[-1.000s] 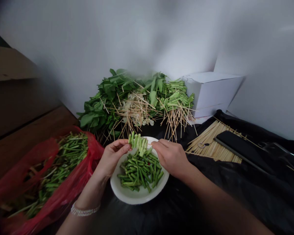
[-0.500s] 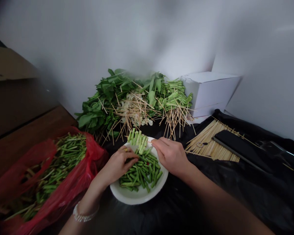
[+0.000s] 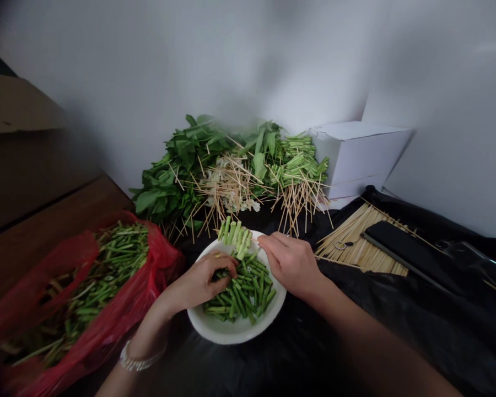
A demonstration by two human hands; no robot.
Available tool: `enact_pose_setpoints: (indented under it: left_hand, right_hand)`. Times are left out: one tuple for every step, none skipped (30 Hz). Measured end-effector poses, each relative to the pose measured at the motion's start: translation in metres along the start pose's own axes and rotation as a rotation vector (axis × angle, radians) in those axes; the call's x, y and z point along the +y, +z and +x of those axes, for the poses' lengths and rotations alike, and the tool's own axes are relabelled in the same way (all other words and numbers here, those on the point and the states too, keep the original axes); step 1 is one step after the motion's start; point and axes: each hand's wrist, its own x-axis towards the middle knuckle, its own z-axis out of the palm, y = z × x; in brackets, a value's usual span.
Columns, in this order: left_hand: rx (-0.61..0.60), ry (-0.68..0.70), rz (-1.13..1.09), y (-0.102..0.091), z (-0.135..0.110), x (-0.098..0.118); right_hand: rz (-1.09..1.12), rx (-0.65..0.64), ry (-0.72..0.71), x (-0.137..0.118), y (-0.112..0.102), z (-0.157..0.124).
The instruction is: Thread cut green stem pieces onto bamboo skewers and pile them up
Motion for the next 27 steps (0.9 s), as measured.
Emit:
enact_pose_setpoints:
  left_hand:
    - [0.001, 0.010, -0.003, 0.000, 0.000, 0.000]
    - [0.003, 0.018, 0.010, 0.001, 0.001, 0.000]
    - [0.004, 0.021, 0.026, 0.001, 0.001, 0.000]
    - [0.007, 0.018, 0.034, 0.001, 0.002, -0.001]
    - [0.009, 0.012, 0.040, 0.002, 0.002, -0.001]
    - [0.006, 0.008, 0.047, 0.002, 0.002, -0.001]
    - [0.000, 0.007, 0.053, 0.001, 0.002, -0.001]
    - [-0.009, 0.007, 0.059, 0.001, 0.002, -0.001]
    - [-0.018, 0.008, 0.066, 0.001, 0.002, 0.000]
    - [-0.025, 0.007, 0.075, 0.001, 0.001, 0.000]
    - [-0.031, 0.004, 0.083, 0.000, 0.001, 0.001]
    - [-0.034, -0.001, 0.090, 0.000, 0.001, 0.002]
    - [-0.036, -0.004, 0.096, 0.000, 0.000, 0.002]
    - [-0.035, -0.004, 0.099, 0.000, 0.000, 0.003]
    - [-0.033, 0.000, 0.097, 0.000, 0.000, 0.003]
    - [-0.030, 0.006, 0.092, 0.001, 0.000, 0.003]
    - [-0.025, 0.011, 0.083, 0.001, 0.000, 0.003]
    - [-0.020, 0.014, 0.070, 0.001, 0.000, 0.004]
    - [-0.018, 0.016, 0.054, 0.001, 0.000, 0.004]
    - [-0.020, 0.020, 0.036, 0.000, 0.000, 0.006]
    - [-0.027, 0.025, 0.017, -0.002, 0.000, 0.007]
    - [-0.036, 0.031, 0.000, -0.004, 0.000, 0.010]
    - [-0.048, 0.036, -0.010, -0.006, -0.002, 0.012]
    - [-0.065, 0.038, -0.013, -0.009, -0.003, 0.015]
    - [-0.080, 0.031, 0.000, -0.012, -0.006, 0.017]
    - [-0.104, 0.020, 0.029, -0.014, -0.009, 0.019]
    - [-0.131, 0.002, 0.069, -0.016, -0.012, 0.020]
  right_hand:
    - [-0.001, 0.002, -0.001, 0.000, 0.000, 0.000]
    - [-0.002, 0.006, -0.003, 0.000, 0.000, 0.000]
    - [-0.002, 0.010, -0.005, 0.000, 0.000, 0.000]
    - [-0.002, 0.011, -0.006, 0.001, 0.000, 0.000]
    - [-0.003, 0.012, -0.005, 0.001, 0.000, 0.000]
    - [-0.004, 0.013, -0.004, 0.001, 0.000, 0.000]
    - [-0.006, 0.013, -0.003, 0.001, 0.001, 0.000]
    - [-0.009, 0.013, -0.002, 0.001, 0.001, 0.000]
    - [-0.010, 0.011, -0.002, 0.001, 0.001, -0.001]
    - [-0.010, 0.010, -0.002, 0.001, 0.001, -0.001]
    - [-0.009, 0.011, -0.003, 0.001, 0.000, -0.001]
    - [-0.007, 0.009, -0.002, 0.001, 0.001, -0.001]
    - [-0.007, 0.009, -0.002, 0.001, 0.001, -0.001]
    - [-0.008, 0.010, -0.001, 0.001, 0.001, 0.000]
    - [-0.010, 0.012, -0.001, 0.001, 0.001, 0.000]
    - [-0.011, 0.014, -0.002, 0.001, 0.001, 0.000]
    - [-0.009, 0.015, -0.003, 0.001, 0.001, 0.000]
    - [-0.006, 0.016, -0.005, 0.001, 0.001, 0.000]
    - [-0.001, 0.017, -0.006, 0.000, 0.001, 0.000]
    - [0.006, 0.015, -0.005, 0.000, 0.000, 0.001]
    - [0.015, 0.015, -0.002, 0.000, 0.000, 0.001]
    - [0.024, 0.016, 0.004, 0.000, 0.000, 0.001]
    - [0.032, 0.020, 0.010, 0.000, 0.000, 0.001]
    - [0.038, 0.027, 0.014, 0.000, 0.000, 0.001]
    - [0.040, 0.034, 0.016, 0.000, 0.000, 0.001]
    - [0.038, 0.039, 0.016, 0.000, 0.000, 0.001]
    - [0.035, 0.041, 0.016, 0.001, 0.000, 0.001]
